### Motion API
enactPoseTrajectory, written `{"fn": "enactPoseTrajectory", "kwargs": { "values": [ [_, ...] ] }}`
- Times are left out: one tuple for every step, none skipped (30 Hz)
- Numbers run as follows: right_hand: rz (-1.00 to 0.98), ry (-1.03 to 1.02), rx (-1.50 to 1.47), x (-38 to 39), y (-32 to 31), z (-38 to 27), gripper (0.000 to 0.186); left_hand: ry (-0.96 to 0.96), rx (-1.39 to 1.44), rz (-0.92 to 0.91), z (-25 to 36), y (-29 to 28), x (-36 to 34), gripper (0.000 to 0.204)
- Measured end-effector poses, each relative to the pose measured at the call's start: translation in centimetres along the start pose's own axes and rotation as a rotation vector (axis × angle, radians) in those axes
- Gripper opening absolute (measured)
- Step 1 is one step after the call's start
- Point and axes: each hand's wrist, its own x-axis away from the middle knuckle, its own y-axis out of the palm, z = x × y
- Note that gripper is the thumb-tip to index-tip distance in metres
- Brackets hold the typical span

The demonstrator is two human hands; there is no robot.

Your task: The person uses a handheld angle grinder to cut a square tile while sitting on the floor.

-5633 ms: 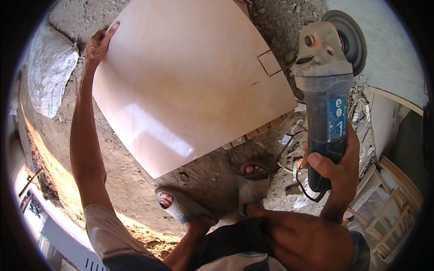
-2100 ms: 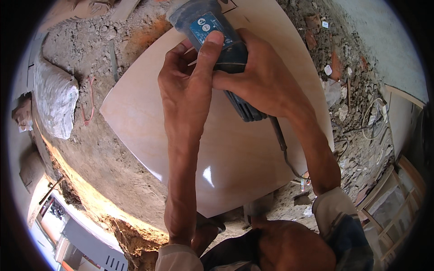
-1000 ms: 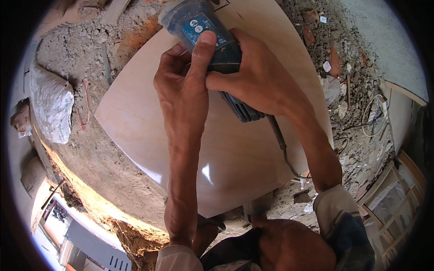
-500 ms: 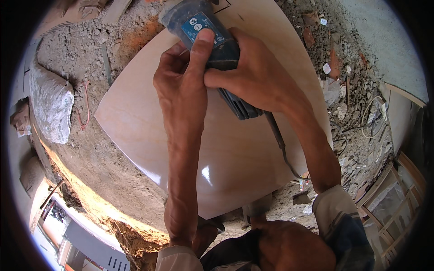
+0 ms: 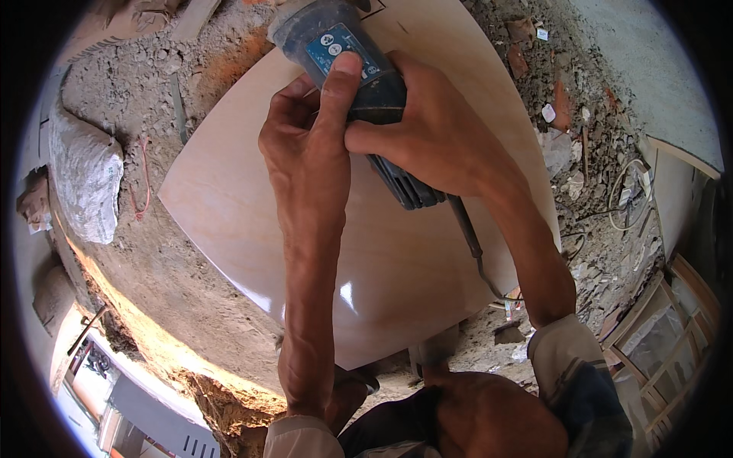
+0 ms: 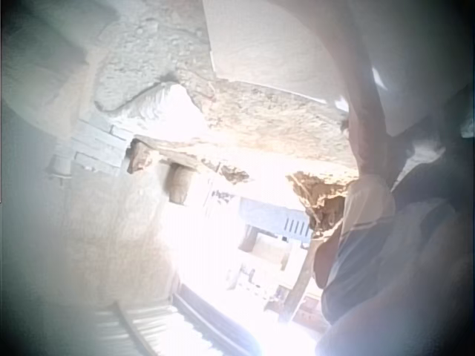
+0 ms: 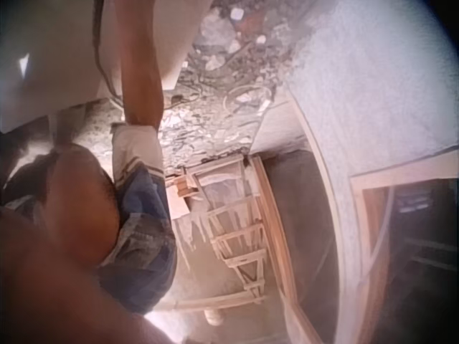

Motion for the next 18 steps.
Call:
{"fn": "enactPoseTrajectory", "kwargs": {
  "values": [
    [0.001, -0.001, -0.001, -0.1, 0.0, 0.1, 0.067, 0.001, 0.002, -0.003, 0.0, 0.0, -0.1, 0.083],
    [0.001, -0.003, -0.002, -0.2, 0.1, 0.3, 0.067, 0.002, 0.003, -0.005, -0.1, 0.0, -0.2, 0.083],
    [0.008, -0.016, -0.003, -0.4, 0.2, 0.5, 0.067, 0.002, 0.005, -0.007, -0.1, 0.0, -0.3, 0.082],
    [0.014, -0.029, -0.005, -0.6, 0.3, 0.7, 0.067, 0.008, 0.005, -0.002, -0.1, 0.1, -0.5, 0.082],
    [0.020, -0.042, -0.006, -0.7, 0.3, 0.9, 0.066, 0.013, 0.005, 0.002, -0.1, 0.1, -0.6, 0.083],
    [0.009, -0.026, -0.001, -0.8, 0.3, 0.6, 0.062, 0.021, 0.006, 0.008, 0.0, 0.1, -0.7, 0.083],
    [-0.003, -0.009, 0.004, -0.8, 0.2, 0.2, 0.057, 0.020, -0.005, 0.009, 0.1, 0.0, -0.8, 0.084],
    [-0.014, 0.007, 0.009, -0.9, 0.2, -0.1, 0.052, 0.019, -0.017, 0.011, 0.2, -0.1, -0.9, 0.085],
    [-0.015, 0.004, 0.011, -1.0, 0.2, 0.0, 0.052, 0.016, -0.028, 0.011, 0.2, -0.1, -1.0, 0.086],
    [-0.016, 0.001, 0.014, -1.1, 0.2, 0.1, 0.051, 0.017, -0.034, 0.011, 0.2, -0.2, -1.0, 0.087],
    [-0.017, -0.003, 0.016, -1.2, 0.3, 0.1, 0.051, 0.018, -0.039, 0.011, 0.1, -0.2, -1.1, 0.088],
    [-0.026, -0.003, 0.004, -1.4, 0.2, 0.3, 0.051, 0.019, -0.044, 0.010, 0.0, -0.2, -1.1, 0.089],
    [-0.035, -0.003, -0.007, -1.5, 0.2, 0.4, 0.051, 0.016, -0.037, 0.013, 0.0, -0.1, -1.2, 0.089],
    [-0.043, -0.004, -0.018, -1.6, 0.2, 0.5, 0.051, 0.013, -0.028, 0.016, 0.0, 0.0, -1.2, 0.090],
    [-0.044, -0.002, -0.012, -1.6, 0.1, 0.5, 0.050, 0.011, -0.022, 0.020, 0.0, 0.0, -1.3, 0.090],
    [-0.045, -0.001, -0.005, -1.7, 0.1, 0.5, 0.050, 0.019, -0.015, 0.020, -0.1, 0.0, -1.4, 0.090],
    [-0.046, 0.001, 0.003, -1.7, 0.1, 0.5, 0.050, 0.026, -0.008, 0.020, -0.4, 0.0, -1.5, 0.090],
    [-0.039, 0.002, 0.005, -1.6, 0.1, 0.6, 0.050, 0.032, -0.002, 0.020, -0.5, 0.0, -1.5, 0.090]
  ]
}}
